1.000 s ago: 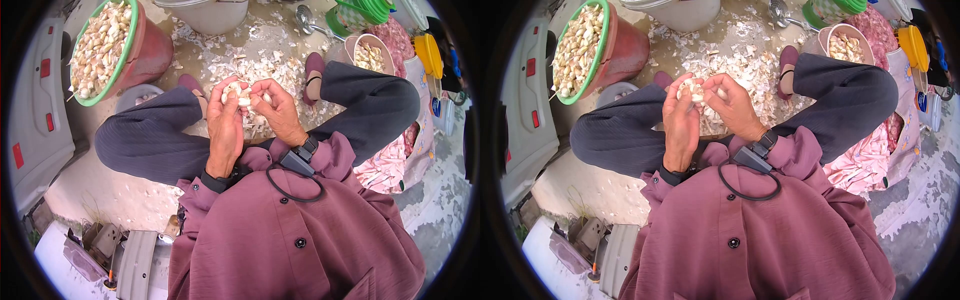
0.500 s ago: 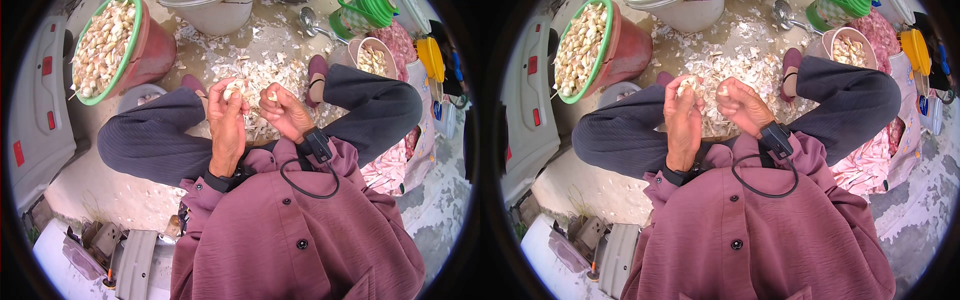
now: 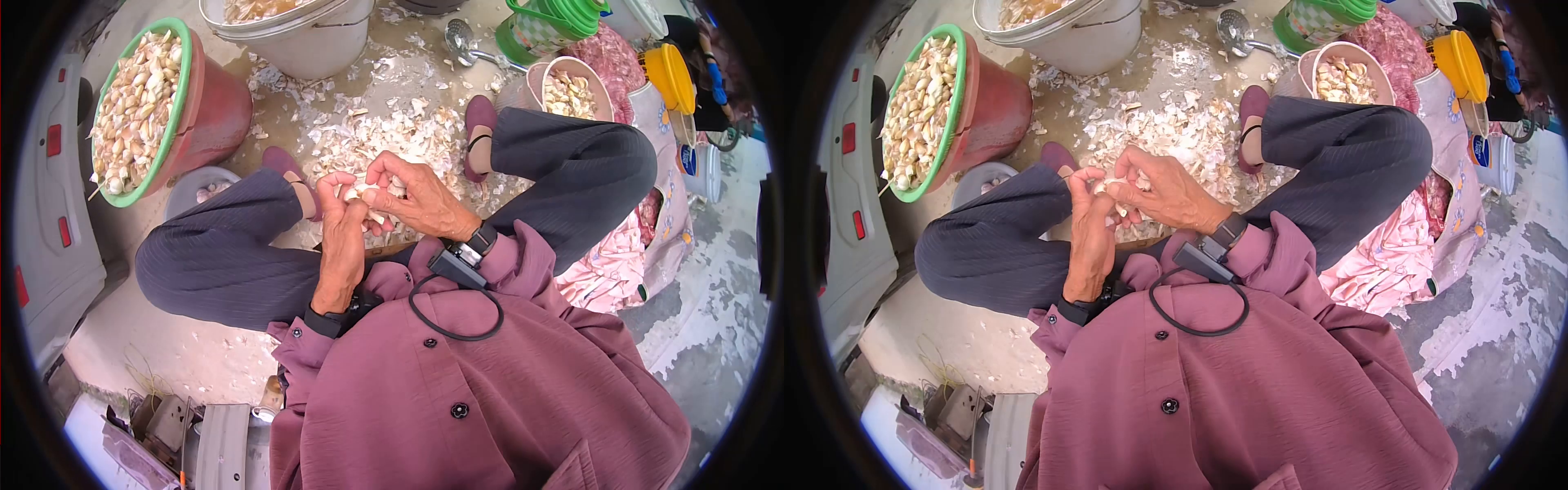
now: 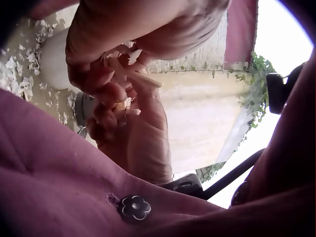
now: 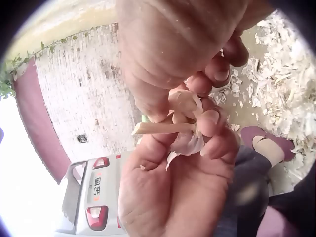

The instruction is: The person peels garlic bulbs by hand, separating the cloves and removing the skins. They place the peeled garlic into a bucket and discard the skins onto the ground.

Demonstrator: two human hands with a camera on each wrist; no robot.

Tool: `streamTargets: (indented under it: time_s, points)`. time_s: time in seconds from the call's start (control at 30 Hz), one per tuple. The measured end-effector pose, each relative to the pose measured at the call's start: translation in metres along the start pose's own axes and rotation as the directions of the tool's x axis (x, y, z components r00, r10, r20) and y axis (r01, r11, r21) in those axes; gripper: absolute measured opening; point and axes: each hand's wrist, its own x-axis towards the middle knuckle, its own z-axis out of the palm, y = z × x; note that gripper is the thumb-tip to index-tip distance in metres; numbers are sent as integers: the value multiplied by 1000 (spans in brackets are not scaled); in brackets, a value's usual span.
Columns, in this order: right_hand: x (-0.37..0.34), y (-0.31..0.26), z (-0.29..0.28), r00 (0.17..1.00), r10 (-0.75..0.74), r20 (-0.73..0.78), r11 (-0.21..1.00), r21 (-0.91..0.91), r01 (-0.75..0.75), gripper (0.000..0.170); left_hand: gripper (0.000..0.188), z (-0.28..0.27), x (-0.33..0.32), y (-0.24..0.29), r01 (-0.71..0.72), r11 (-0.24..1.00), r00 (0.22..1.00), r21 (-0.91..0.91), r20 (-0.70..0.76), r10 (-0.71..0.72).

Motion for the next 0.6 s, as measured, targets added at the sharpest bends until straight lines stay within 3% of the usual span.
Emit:
streamTargets:
  time_s: [0.03,0.07,0.1,0.13,0.17,0.23,0.27,0.3,0.37,0.4,0.43,0.5,0.57,0.6]
  points:
    - [-2,5,3,999,-20,-33,999,41,22,28,27,4,-3,1,-58,996,998,64,-26,60]
    - [-3,12,6,983,-160,-85,978,-146,147,26,26,-4,3,-11,-67,989,996,131,-49,74]
    - [-5,14,12,958,-243,-150,962,-160,219,23,24,-3,4,-15,-100,988,994,116,-36,105]
    - [-7,11,13,944,-263,-199,935,-295,198,22,23,4,3,-11,-130,949,987,287,-54,151]
    - [-7,14,12,931,-287,-224,916,-349,199,22,22,3,7,-17,-241,914,968,328,8,252]
    - [-4,23,8,917,-335,-218,875,-433,217,24,24,9,12,-17,-177,958,983,226,1,181]
    - [-5,20,5,930,-310,-197,870,-454,194,24,24,13,11,-14,-262,914,964,311,43,262]
    - [-5,16,4,903,-387,-185,840,-475,262,21,24,15,10,-14,-337,855,938,395,70,338]
    - [-2,16,8,896,-427,-124,786,-541,299,17,23,-1,13,-16,-95,949,994,300,85,73]
    - [-1,15,9,891,-443,-102,772,-549,321,17,21,-1,13,-19,-286,858,958,426,117,261]
    - [-1,15,9,906,-408,-116,802,-519,294,16,21,-1,14,-19,-299,857,954,419,108,280]
    - [-2,21,16,918,-369,-142,834,-488,259,15,20,-5,14,-24,-153,950,988,271,73,138]
    - [3,27,16,908,-391,-152,818,-510,267,16,20,2,15,-18,-186,944,983,273,63,175]
    - [3,31,16,921,-367,-133,822,-510,254,18,20,4,9,-15,-93,960,995,264,45,84]
